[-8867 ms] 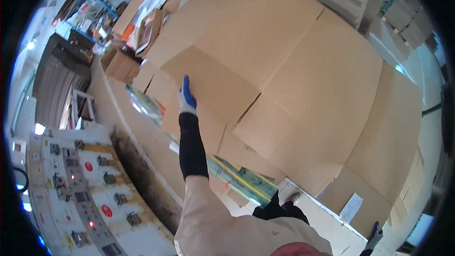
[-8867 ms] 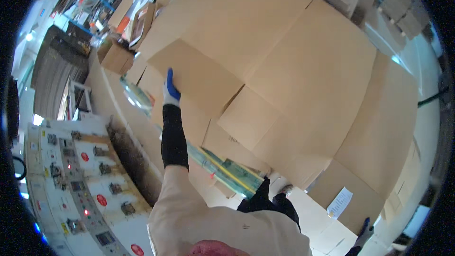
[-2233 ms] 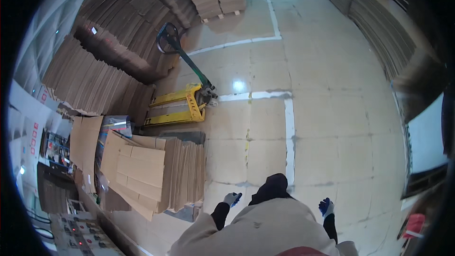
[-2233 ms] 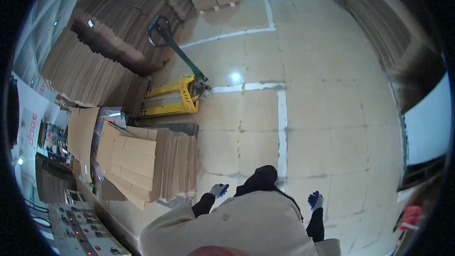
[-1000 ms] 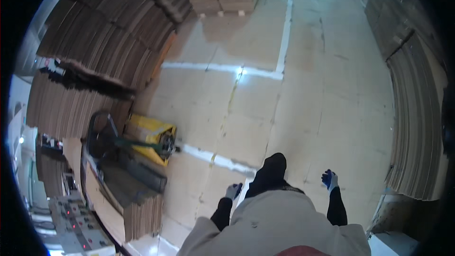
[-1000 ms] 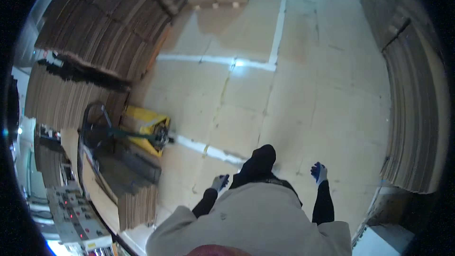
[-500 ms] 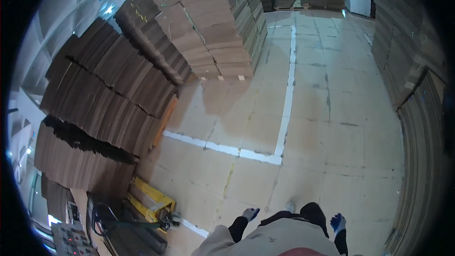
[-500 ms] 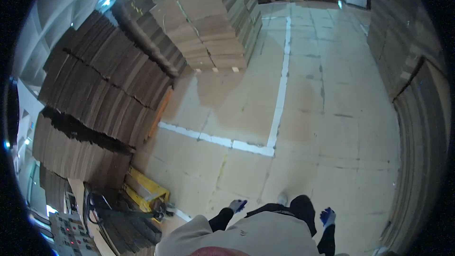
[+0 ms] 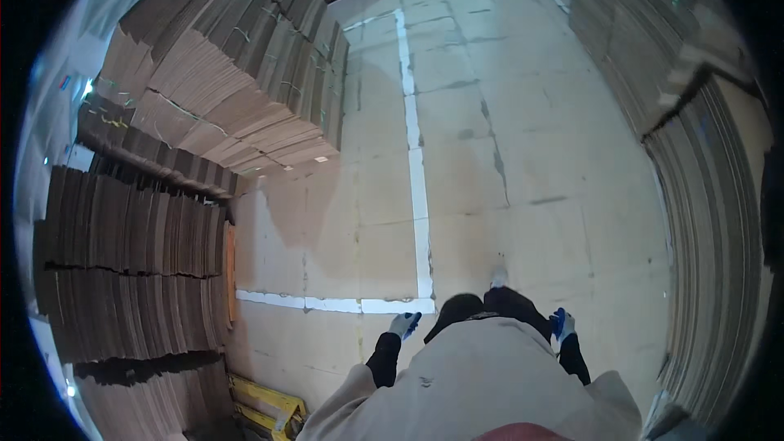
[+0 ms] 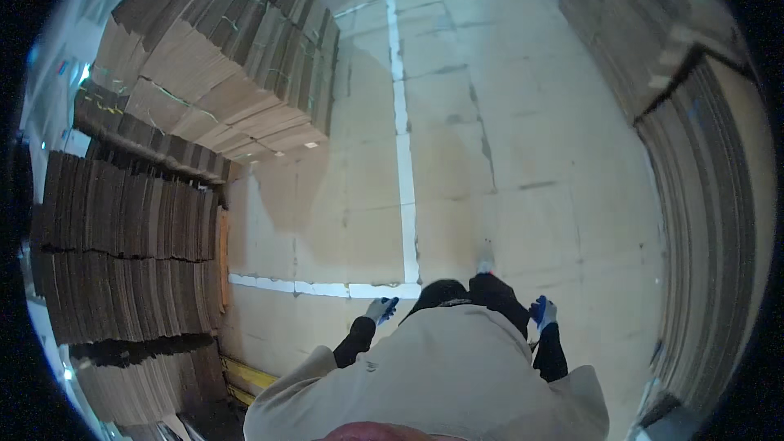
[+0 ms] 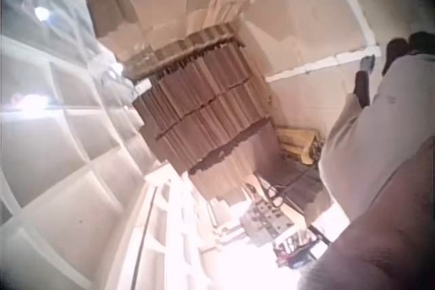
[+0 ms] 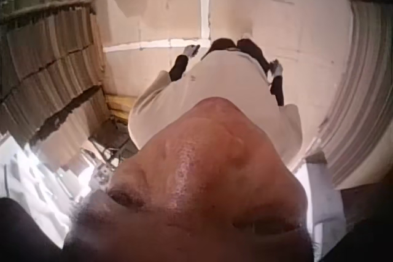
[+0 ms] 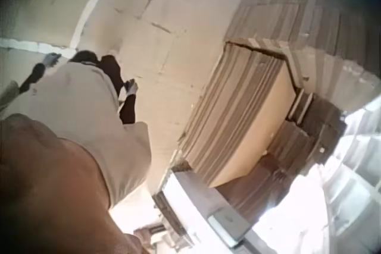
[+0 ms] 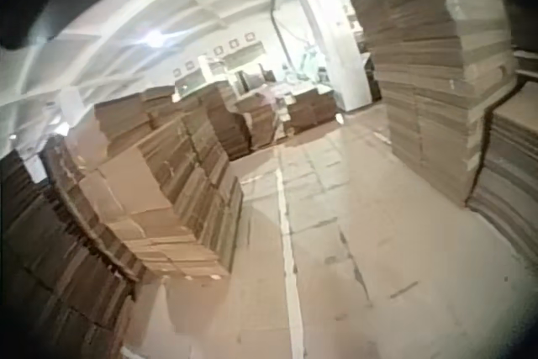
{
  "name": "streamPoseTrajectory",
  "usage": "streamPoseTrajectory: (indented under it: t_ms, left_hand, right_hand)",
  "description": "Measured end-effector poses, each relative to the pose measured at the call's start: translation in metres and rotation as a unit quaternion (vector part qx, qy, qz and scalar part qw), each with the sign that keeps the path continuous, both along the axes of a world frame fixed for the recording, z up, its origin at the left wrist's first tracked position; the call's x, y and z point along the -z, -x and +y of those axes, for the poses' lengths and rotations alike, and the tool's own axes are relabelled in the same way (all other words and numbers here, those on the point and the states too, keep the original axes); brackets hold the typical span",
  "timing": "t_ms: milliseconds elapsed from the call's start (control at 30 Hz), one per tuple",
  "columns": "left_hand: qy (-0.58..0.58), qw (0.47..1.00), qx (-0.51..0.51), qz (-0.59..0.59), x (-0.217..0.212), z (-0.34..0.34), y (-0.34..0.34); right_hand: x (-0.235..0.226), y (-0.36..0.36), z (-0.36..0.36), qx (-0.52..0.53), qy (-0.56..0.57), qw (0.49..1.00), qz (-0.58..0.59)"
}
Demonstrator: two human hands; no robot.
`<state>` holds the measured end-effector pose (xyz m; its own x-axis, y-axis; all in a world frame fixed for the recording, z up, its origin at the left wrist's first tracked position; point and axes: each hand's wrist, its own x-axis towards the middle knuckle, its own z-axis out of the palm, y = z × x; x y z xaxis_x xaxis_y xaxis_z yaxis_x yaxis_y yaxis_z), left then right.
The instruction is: Manually moving and organizing stacks of cardboard and then transporting them using a pallet jack.
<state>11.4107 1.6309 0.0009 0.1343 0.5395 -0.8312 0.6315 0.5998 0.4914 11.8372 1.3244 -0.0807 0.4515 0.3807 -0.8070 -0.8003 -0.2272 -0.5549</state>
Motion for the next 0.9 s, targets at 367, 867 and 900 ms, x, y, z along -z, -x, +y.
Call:
streamPoseTrajectory:
  t_ms: [367,867,900]
  left_hand:
    - [0.011,0.994,-0.106,0.029,0.034,0.241,-0.137]
    - [-0.162,0.986,-0.021,-0.039,0.023,0.81,-0.413]
    - [-0.171,0.983,-0.049,-0.044,0.02,0.84,-0.426]
  right_hand:
    - [0.013,-0.267,0.44,-0.084,-0.041,0.995,-0.02]
    - [0.004,-0.401,0.755,-0.062,0.067,0.996,-0.025]
    - [0.01,-0.412,0.776,-0.096,0.077,0.992,-0.012]
